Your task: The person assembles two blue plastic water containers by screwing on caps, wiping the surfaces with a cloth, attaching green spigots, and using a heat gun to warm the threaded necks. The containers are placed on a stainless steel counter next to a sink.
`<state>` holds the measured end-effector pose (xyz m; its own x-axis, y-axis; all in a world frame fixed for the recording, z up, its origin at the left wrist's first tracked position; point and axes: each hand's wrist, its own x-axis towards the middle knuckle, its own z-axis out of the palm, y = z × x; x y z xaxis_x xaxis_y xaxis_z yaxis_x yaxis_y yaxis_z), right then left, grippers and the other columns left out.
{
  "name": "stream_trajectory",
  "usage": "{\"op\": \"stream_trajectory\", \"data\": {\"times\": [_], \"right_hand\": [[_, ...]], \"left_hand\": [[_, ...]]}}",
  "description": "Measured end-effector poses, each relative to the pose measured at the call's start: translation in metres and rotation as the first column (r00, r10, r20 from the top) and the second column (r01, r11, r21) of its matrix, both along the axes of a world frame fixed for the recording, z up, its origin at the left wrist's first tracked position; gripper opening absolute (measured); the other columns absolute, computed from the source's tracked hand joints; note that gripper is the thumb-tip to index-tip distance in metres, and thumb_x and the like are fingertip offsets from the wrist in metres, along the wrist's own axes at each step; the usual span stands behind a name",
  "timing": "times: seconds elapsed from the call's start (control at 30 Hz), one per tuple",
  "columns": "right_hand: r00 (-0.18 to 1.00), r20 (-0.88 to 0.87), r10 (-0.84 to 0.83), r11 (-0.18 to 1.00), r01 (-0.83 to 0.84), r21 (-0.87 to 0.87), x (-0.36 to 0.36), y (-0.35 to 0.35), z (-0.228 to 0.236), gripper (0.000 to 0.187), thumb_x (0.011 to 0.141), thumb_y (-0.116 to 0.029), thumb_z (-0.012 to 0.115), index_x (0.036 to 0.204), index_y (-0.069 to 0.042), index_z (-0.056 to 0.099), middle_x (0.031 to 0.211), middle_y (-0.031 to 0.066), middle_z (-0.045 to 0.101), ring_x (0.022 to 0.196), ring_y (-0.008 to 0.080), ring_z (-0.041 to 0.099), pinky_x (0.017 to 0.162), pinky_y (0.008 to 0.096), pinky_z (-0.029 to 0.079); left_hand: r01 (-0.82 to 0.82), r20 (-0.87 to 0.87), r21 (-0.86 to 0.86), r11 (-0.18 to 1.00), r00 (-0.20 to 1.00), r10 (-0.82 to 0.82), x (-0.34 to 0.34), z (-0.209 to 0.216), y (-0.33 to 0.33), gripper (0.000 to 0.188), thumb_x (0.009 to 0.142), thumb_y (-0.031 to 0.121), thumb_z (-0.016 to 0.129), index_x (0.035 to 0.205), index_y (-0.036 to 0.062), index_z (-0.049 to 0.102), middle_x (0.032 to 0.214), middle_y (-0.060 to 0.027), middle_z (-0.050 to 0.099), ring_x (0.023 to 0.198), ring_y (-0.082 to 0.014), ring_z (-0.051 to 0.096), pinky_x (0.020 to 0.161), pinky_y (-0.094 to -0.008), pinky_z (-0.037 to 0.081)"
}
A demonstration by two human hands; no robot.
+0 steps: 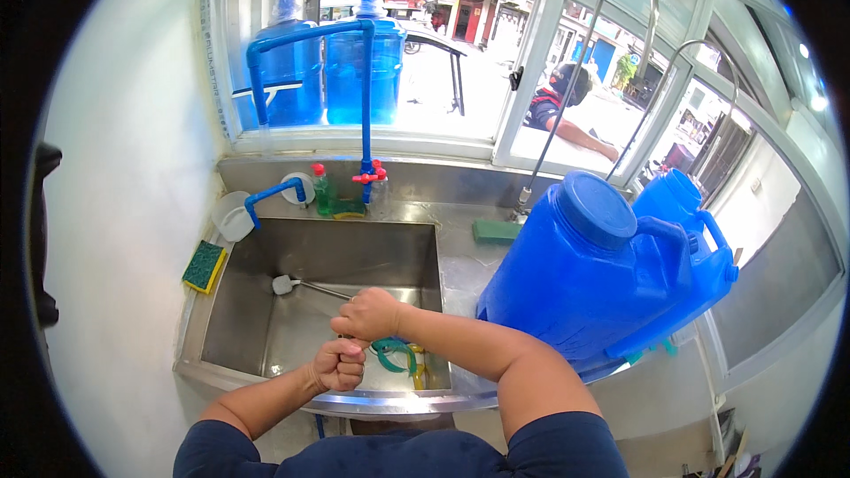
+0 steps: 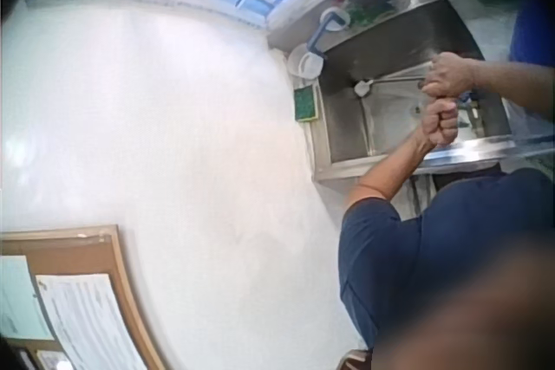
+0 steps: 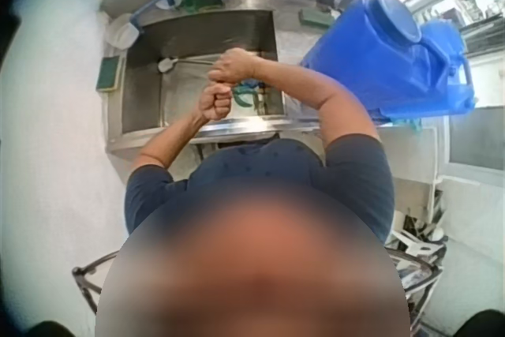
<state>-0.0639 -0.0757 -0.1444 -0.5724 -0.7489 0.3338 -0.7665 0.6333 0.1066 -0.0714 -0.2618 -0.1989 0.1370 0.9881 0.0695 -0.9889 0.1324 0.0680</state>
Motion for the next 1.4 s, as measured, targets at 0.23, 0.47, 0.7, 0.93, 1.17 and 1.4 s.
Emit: {"op": "stream_trajectory", "data": {"times": [0.23, 0.47, 0.7, 0.93, 1.17, 1.4], "right_hand": [[0.83, 0.333, -0.447, 0.884, 0.468, 0.02, 0.029, 0.02, -0.029, 0.029, 0.083, -0.027, 0.063, 0.108, -0.015, 0.055, 0.089, 0.0088, 0.064, 0.081, 0.0315, 0.068, 0.067, 0.0433, 0.054], [0.782, 0.46, -0.42, 0.581, 0.621, -0.526, 0.11, 0.049, 0.001, 0.046, 0.092, -0.026, 0.062, 0.134, -0.008, 0.054, 0.118, 0.02, 0.063, 0.105, 0.041, 0.063, 0.09, 0.0416, 0.051], [0.681, 0.709, -0.183, -0.009, 0.72, -0.694, 0.204, 0.089, 0.058, 0.023, 0.088, -0.012, 0.074, 0.106, -0.002, 0.063, 0.093, 0.0049, 0.069, 0.08, 0.0068, 0.062, 0.071, 0.0264, 0.053], [0.732, 0.673, 0.102, -0.132, 0.681, -0.721, 0.303, 0.154, 0.097, 0.017, 0.086, -0.008, 0.073, 0.094, -0.005, 0.059, 0.102, 0.0078, 0.068, 0.091, 0.0147, 0.064, 0.079, 0.0272, 0.052], [0.848, 0.423, 0.32, -0.373, 0.523, -0.767, 0.355, 0.202, 0.116, 0.01, 0.09, 0.001, 0.057, 0.092, -0.008, 0.053, 0.104, 0.0078, 0.064, 0.094, 0.011, 0.057, 0.082, 0.0274, 0.047], [0.841, 0.497, -0.212, 0.218, 0.537, -0.815, 0.383, 0.203, 0.149, 0.024, 0.089, -0.012, 0.072, 0.111, -0.004, 0.065, 0.101, 0.0053, 0.067, 0.092, 0.0109, 0.062, 0.08, 0.0255, 0.049]], "left_hand": [[-0.372, -0.782, -0.385, 0.845, 0.618, -0.085, -0.022, -0.013, 0.029, 0.026, 0.098, 0.034, 0.061, 0.085, 0.0144, 0.05, 0.066, 0.0075, 0.038, 0.05, -0.0042, 0.031, 0.044, -0.023, 0.027], [-0.617, -0.891, -0.088, 0.782, 0.4, 0.215, -0.016, 0.025, 0.066, 0.041, 0.093, 0.011, 0.068, 0.13, -0.0016, 0.056, 0.107, -0.0063, 0.065, 0.089, -0.011, 0.063, 0.081, -0.0255, 0.053], [-0.55, -0.913, 0.246, 0.798, 0.146, 0.381, 0.033, 0.096, 0.111, 0.031, 0.083, -0.006, 0.068, 0.114, -0.0013, 0.068, 0.118, -0.01, 0.065, 0.102, -0.0131, 0.063, 0.091, -0.0277, 0.051], [-0.493, -0.92, 0.35, 0.797, -0.022, 0.391, 0.107, 0.146, 0.162, 0.022, 0.092, 0.0, 0.063, 0.113, 0.0011, 0.066, 0.111, -0.0098, 0.067, 0.094, -0.0107, 0.062, 0.08, -0.026, 0.051], [-0.527, -0.898, 0.411, 0.744, -0.094, 0.429, 0.193, 0.178, 0.204, 0.017, 0.095, 0.003, 0.054, 0.111, 0.0028, 0.061, 0.108, -0.0036, 0.059, 0.092, -0.0114, 0.057, 0.082, -0.0232, 0.044], [-0.434, -0.915, 0.385, 0.814, -0.296, 0.275, 0.265, 0.177, 0.232, 0.025, 0.086, 0.015, 0.074, 0.106, 0.0027, 0.063, 0.097, -0.0062, 0.067, 0.086, -0.0122, 0.065, 0.073, -0.0258, 0.052]]}}
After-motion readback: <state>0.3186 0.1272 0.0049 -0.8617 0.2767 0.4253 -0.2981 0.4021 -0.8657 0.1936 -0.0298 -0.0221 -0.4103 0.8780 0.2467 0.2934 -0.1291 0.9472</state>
